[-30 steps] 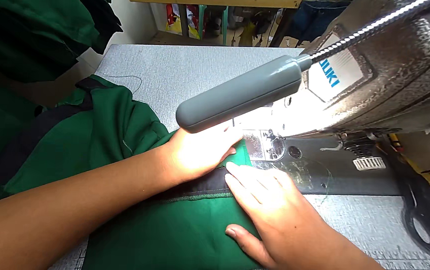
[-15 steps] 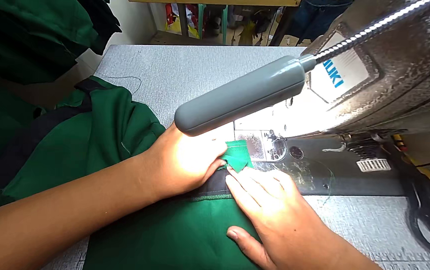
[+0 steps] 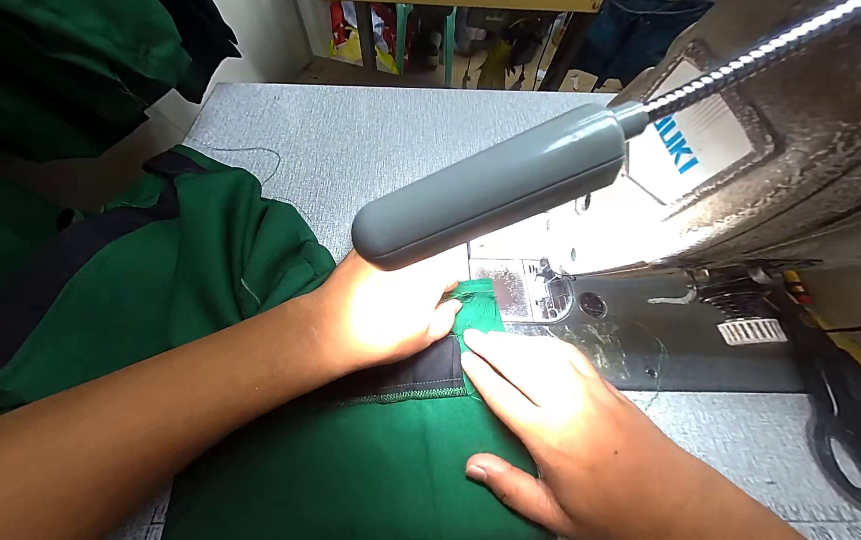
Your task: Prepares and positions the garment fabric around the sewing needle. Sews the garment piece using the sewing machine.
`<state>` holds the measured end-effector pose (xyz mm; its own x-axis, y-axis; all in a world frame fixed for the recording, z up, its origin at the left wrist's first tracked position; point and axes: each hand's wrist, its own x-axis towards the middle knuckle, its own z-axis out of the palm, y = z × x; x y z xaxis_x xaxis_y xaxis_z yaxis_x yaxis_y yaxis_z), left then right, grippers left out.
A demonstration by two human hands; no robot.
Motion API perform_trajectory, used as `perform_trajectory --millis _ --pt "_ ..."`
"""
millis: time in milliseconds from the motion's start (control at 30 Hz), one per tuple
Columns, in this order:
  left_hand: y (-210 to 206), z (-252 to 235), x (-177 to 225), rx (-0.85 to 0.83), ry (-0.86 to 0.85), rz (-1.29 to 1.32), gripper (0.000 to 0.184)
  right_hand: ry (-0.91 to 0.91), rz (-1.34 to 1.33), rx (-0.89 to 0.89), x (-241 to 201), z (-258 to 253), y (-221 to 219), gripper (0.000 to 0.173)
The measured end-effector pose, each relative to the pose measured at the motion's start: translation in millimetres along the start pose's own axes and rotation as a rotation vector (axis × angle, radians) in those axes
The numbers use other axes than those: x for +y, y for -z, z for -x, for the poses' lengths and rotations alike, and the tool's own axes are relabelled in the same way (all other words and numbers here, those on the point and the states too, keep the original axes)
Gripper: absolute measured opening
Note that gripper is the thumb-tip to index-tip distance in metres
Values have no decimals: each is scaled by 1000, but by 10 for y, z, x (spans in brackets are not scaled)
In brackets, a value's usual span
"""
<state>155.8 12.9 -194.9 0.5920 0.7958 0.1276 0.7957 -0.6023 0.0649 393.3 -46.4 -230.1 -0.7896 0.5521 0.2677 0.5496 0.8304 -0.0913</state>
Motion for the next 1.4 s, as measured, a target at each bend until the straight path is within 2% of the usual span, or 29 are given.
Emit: perform_trajectory --millis 267,467,633,767,833,900,933,1033,1167,1267,1333,1400 --pt "88 -68 -30 -140 75 92 29 68 56 -74 67 -127 56 69" --pt "161 -120 -52 -305 195 46 47 97 3 -114 135 -183 68 69" --pt "80 -150 -70 -233 208 -43 53 84 -8 -155 150 -203 71 72" --pt "105 -68 14 -149 287 -110 55 72 7 -189 123 -237 105 70" --pt "184 123 147 37 221 -123 59 76 -8 -178 129 -244 106 66" --pt "220 343 362 245 103 -85 47 61 -48 -182 125 -229 107 63" --pt "186 450 463 293 66 -70 43 56 -65 -176 128 -224 103 63" --pt "-56 652 549 221 36 -49 47 53 -66 -167 138 -221 75 64" --pt "-245 624 308 48 61 57 66 59 -21 -191 142 -206 90 71" --pt "-281 572 202 26 41 92 77 52 -29 -162 148 -189 65 71" --pt "-307 568 189 22 45 102 87 22 -44 -195 144 -172 69 74" --pt "-324 578 216 21 60 85 88 -15 -62 -242 127 -151 84 77"
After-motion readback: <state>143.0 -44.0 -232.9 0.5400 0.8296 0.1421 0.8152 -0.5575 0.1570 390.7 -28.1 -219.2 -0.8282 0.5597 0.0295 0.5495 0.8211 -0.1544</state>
